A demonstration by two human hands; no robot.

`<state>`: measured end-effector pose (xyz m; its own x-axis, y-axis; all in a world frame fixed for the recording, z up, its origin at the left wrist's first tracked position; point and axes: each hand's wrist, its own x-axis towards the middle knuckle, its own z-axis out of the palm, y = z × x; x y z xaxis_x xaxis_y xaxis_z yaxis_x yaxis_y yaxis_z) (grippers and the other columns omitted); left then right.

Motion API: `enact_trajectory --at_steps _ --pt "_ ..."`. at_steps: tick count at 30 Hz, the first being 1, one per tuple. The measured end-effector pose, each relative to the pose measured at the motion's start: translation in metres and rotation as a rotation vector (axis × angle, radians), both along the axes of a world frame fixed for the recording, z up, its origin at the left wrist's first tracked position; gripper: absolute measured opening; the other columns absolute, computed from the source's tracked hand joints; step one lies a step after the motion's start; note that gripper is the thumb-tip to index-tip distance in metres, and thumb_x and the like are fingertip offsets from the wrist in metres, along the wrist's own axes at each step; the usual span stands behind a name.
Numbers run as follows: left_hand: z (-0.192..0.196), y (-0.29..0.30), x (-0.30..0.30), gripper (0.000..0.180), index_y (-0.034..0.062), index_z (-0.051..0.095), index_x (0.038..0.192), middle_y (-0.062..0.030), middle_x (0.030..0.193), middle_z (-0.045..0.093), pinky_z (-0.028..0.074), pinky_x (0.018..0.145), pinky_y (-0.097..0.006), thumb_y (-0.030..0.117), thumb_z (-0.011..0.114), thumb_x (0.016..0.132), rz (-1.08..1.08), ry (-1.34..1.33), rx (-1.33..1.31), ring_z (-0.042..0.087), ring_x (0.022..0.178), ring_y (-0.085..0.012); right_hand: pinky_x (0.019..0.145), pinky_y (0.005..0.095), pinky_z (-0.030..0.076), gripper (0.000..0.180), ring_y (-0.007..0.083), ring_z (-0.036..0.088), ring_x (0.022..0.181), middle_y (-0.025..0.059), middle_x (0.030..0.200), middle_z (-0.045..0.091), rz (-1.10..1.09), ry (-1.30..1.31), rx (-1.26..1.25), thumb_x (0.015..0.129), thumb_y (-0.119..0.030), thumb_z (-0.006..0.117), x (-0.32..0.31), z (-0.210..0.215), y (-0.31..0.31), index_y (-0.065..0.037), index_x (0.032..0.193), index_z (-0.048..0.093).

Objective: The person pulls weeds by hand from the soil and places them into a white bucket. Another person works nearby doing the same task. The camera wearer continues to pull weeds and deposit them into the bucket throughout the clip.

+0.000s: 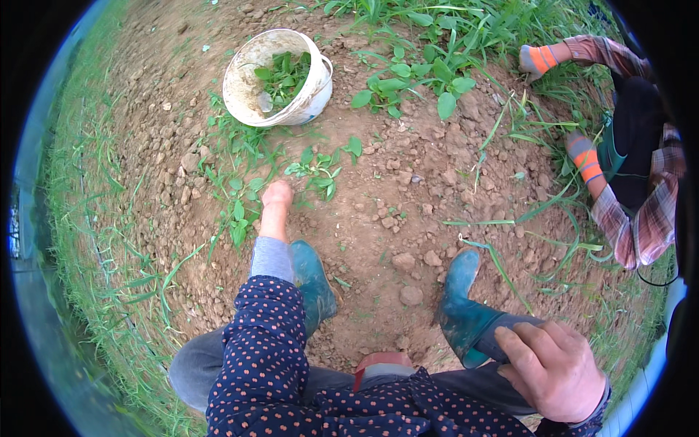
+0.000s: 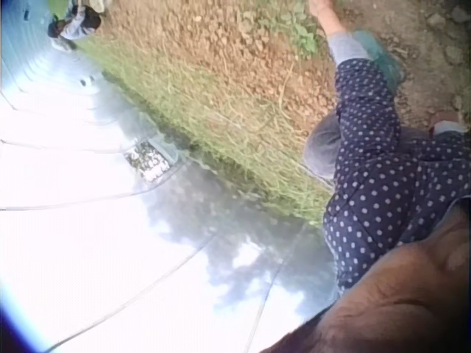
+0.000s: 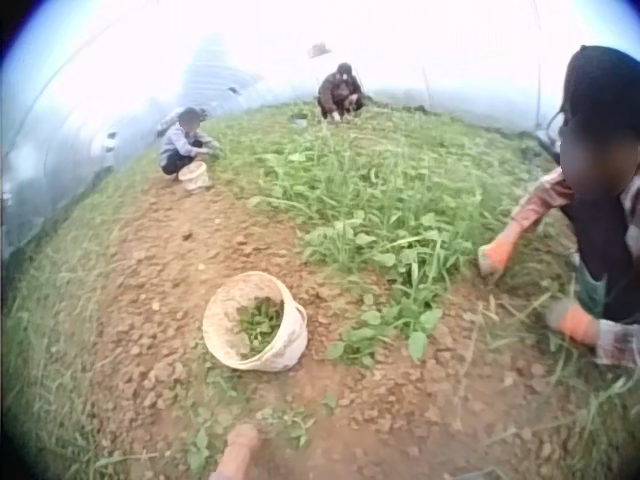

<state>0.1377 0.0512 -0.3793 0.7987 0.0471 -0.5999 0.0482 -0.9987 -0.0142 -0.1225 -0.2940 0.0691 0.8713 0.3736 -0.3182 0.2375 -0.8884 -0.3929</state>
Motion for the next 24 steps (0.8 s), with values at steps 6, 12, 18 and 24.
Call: enact_trajectory --at_steps 6,12,18,24 --pt "0.003 -0.006 0.001 0.052 -0.0009 0.064 0.103 -0.0189 0.103 0.066 0.054 0.077 -0.041 0.048 0.059 0.087 -0.069 0.138 -0.087 0.067 0.083 -0.0303 0.061 0.0394 0.050 0.063 0.0297 0.060 0.074 0.0152 0.093 0.061 -0.013 0.015 -0.002 0.053 -0.013 0.076 -0.003 -0.002 0.001 0.001 0.111 0.055" --pt "0.003 0.004 0.005 0.051 -0.0032 0.063 0.097 -0.0124 0.082 0.062 0.058 0.052 -0.041 0.047 0.058 0.088 0.432 0.349 -0.279 0.062 0.064 -0.0212 0.061 0.0395 0.050 0.064 0.0294 0.060 0.074 0.0148 0.093 0.060 -0.017 0.021 -0.008 0.052 -0.012 0.076 -0.001 -0.002 0.001 0.001 0.111 0.055" --pt "-0.003 0.008 0.012 0.039 -0.0045 0.062 0.097 -0.0128 0.081 0.064 0.058 0.051 -0.039 0.033 0.061 0.088 0.317 0.482 -0.245 0.064 0.064 -0.0230 0.062 0.0396 0.050 0.065 0.0293 0.060 0.074 0.0147 0.093 0.060 -0.023 0.022 -0.014 0.052 -0.012 0.076 -0.001 -0.004 0.001 0.001 0.111 0.055" --pt "0.000 0.003 0.014 0.032 -0.0060 0.061 0.101 -0.0143 0.082 0.065 0.059 0.052 -0.037 0.023 0.060 0.088 0.309 0.425 -0.209 0.065 0.063 -0.0248 0.063 0.0399 0.050 0.065 0.0294 0.060 0.075 0.0148 0.094 0.060 -0.028 0.038 -0.018 0.052 -0.012 0.076 -0.001 -0.004 0.003 0.000 0.112 0.055"
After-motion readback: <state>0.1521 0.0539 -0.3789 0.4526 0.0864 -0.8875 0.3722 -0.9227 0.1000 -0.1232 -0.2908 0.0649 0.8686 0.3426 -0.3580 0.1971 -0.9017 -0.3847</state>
